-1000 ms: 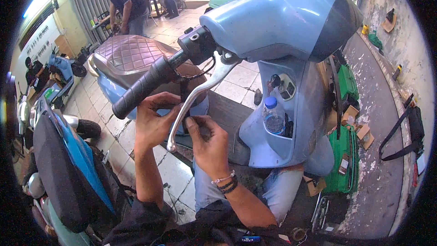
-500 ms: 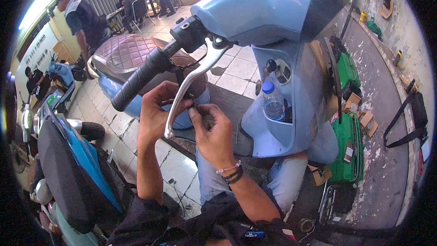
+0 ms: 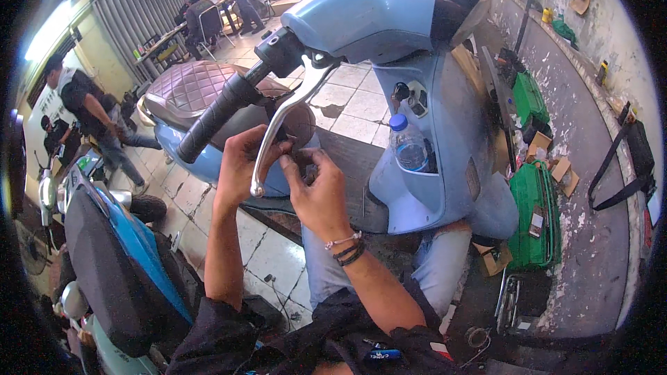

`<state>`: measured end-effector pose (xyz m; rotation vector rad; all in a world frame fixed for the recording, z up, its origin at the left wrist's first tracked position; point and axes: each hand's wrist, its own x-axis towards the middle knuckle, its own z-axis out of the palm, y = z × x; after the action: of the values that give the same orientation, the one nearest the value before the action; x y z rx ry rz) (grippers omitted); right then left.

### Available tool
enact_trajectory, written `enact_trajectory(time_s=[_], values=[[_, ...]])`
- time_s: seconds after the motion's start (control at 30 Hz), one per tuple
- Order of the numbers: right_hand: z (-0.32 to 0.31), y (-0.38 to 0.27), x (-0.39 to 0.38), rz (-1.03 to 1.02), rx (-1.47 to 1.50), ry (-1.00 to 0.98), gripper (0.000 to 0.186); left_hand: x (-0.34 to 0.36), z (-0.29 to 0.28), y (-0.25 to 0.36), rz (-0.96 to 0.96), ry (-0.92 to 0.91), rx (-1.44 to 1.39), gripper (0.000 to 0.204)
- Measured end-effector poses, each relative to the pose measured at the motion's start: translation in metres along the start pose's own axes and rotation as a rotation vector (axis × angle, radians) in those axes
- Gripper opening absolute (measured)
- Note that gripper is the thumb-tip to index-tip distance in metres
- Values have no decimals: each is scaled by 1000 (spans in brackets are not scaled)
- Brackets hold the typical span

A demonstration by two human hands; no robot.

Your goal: The person wraps tape around the wiring near the scooter brake lever, attaches the handlebar throttle grip, and tightens screws on the handlebar assembly using an allen key.

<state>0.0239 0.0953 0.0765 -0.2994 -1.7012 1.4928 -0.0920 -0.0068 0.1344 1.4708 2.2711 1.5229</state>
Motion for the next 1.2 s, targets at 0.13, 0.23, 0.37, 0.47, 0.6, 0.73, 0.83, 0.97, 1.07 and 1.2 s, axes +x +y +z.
enact_trajectory(time_s=[0.13,0.23,0.37,0.47,0.6,0.73,0.83,0.97,1.07,1.2], values=[[-5,3,3,-24,-64,-25,32,-2,9,-5,131,99,2,16],[-14,7,9,185,-71,-133,32,-4,21,-5,103,165,-80,19],[-20,11,4,132,-59,-148,32,-3,29,1,59,252,-191,19],[-18,13,-3,36,-60,-103,29,-4,19,3,24,78,-100,17],[-13,16,-5,-49,-103,-2,26,-6,9,-2,-75,-55,-58,19],[-12,17,-3,2,-83,18,25,-5,11,-10,83,-10,107,17],[-12,18,-2,53,-39,28,29,-3,22,-18,269,71,175,17],[-16,20,1,136,-79,-45,31,0,34,-33,389,148,218,17],[-23,24,2,87,-170,-101,29,0,38,-43,223,166,-2,20],[-22,30,-5,6,-105,-68,26,-3,36,-49,-16,124,-157,25]])
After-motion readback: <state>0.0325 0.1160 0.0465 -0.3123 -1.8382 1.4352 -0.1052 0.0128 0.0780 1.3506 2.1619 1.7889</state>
